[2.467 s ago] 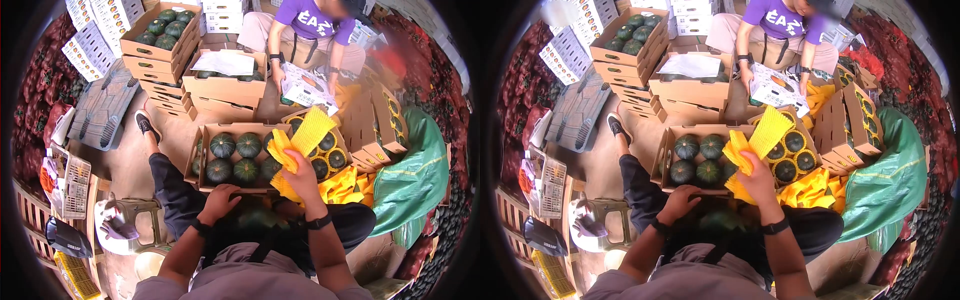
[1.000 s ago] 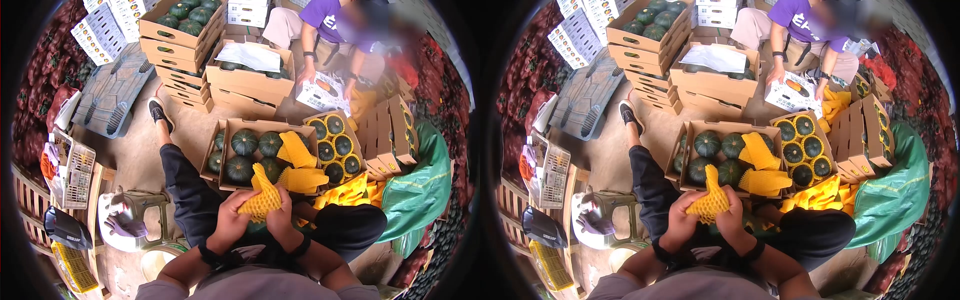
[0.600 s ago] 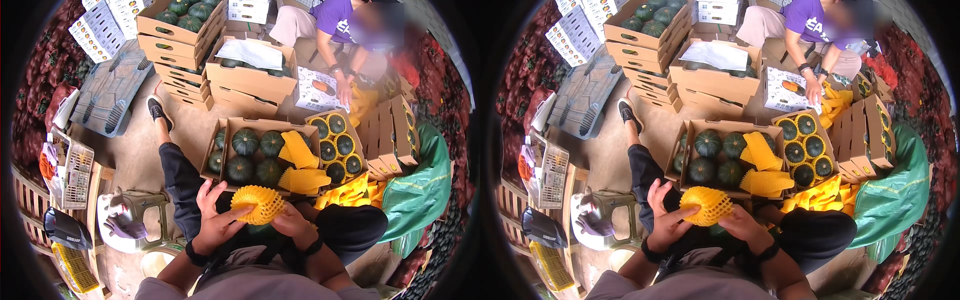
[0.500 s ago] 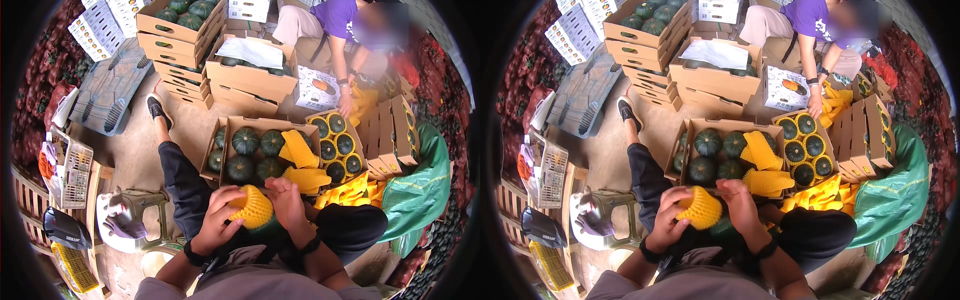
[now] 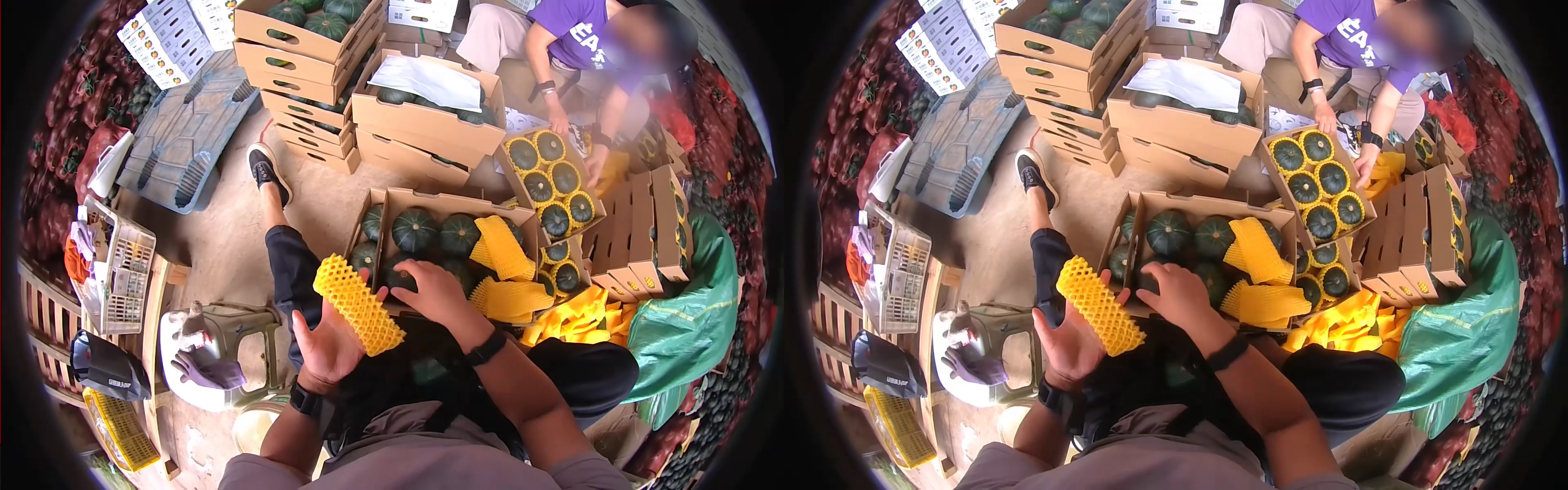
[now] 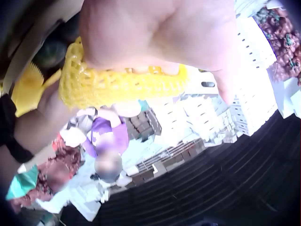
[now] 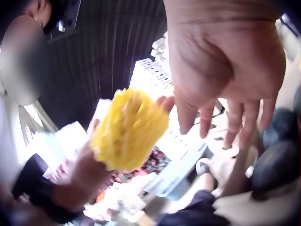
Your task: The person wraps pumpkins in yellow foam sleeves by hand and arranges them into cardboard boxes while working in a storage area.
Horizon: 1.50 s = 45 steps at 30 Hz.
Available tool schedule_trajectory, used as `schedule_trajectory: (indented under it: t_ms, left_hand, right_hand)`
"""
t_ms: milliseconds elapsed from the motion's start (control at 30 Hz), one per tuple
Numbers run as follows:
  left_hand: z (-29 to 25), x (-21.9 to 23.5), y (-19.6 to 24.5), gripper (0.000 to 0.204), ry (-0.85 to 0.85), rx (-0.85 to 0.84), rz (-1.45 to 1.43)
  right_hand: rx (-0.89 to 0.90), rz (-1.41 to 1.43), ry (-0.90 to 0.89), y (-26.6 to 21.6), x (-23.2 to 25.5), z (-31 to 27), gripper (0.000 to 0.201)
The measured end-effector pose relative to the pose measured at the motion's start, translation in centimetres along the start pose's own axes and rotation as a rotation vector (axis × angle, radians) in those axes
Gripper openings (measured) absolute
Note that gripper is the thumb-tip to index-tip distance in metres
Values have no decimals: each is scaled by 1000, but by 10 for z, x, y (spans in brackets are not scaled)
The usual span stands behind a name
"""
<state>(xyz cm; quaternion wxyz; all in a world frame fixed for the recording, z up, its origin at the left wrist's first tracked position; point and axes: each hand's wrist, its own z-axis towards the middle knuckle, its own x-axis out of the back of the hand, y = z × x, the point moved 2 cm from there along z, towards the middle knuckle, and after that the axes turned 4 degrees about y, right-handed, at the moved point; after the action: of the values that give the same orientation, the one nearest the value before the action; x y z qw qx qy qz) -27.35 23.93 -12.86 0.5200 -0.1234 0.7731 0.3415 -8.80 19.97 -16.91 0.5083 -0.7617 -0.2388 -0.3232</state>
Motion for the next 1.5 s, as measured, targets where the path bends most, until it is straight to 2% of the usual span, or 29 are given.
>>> schedule_trajectory:
  t_ms: [33,100,200,233,333,367,400,433,467,533,567,600,667,767,800,833,867,900,933,967,1000,1067,1100,1200,1233,1267,1333,1400,1500]
  left_hand:
    - [1,15,-1,90,-13,3,-51]
    - [6,38,-7,83,84,15,96]
    - [6,48,-10,68,153,27,215]
    - [3,47,-10,70,178,35,240]
    - [5,42,-13,80,218,55,323]
    - [8,32,-14,83,208,56,332]
    - [9,22,-16,80,242,18,429]
    - [9,22,-16,77,212,-94,526]
    - [8,22,-15,74,177,-205,624]
    - [-1,11,-14,75,86,-68,292]
    - [-6,6,-16,75,38,4,124]
    - [-11,9,-22,77,-18,101,32]
    - [-25,21,-32,82,-131,301,-147]
    - [-44,25,-16,92,-112,393,16]
    - [-46,17,-11,94,-123,401,81]
    - [-44,7,-8,89,-43,316,160]
    - [-40,7,-12,85,36,166,324]
    - [-37,7,-20,82,123,13,485]
    - [-38,6,-25,80,212,-145,645]
    - [-32,0,-26,74,282,-141,485]
    - [-26,2,-27,76,306,-179,530]
    - [-20,-10,-26,75,311,-292,607]
    - [-18,-10,-26,75,285,-293,638]
    - [-16,-6,-28,75,219,-278,719]
    - [-16,-3,-28,75,196,-264,744]
    - [-15,-1,-28,75,173,-252,770]
    - [-12,2,-28,71,195,-196,569]
    - [-14,5,-27,68,240,-134,433]
    - [-13,13,-25,65,244,-98,517]
  right_hand:
    - [-58,-156,-12,3,-9,8,68]
    - [-177,-465,-38,11,-41,30,79]
    - [-104,-355,0,20,-47,37,94]
    - [-96,-283,-70,25,-44,37,95]
    - [-36,153,252,-3,-23,0,81]
    - [52,320,276,-18,-12,-18,74]
    - [141,488,296,-32,1,-38,67]
    - [232,656,314,-36,8,-51,60]
    - [307,654,253,-22,14,-61,48]
    - [-130,1222,215,2,13,-72,50]
    - [-212,1206,192,9,-2,-70,52]
    - [-345,1490,-30,11,-23,-68,51]
    - [184,575,-345,7,-21,-90,47]
    - [-234,1801,-461,-4,-27,-95,32]
    - [-190,1629,-261,-3,-22,-92,26]
    - [-148,1448,-70,-1,-15,-87,20]
    - [-111,1259,108,-1,-8,-81,16]
    - [124,790,519,-8,8,-78,17]
    - [204,677,656,-13,18,-77,18]
    - [249,576,665,-19,17,-79,18]
    - [297,471,678,-24,17,-79,19]
    - [276,549,662,-38,17,-80,24]
    - [267,583,657,-43,17,-79,27]
    - [341,355,601,-47,20,-72,32]
    - [158,895,359,-32,5,-63,33]
    - [123,1104,306,-27,-2,-61,34]
    - [61,1517,184,-23,-15,-59,35]
    - [190,1287,190,-23,-16,-65,44]
    - [265,1122,149,-22,-19,-67,58]
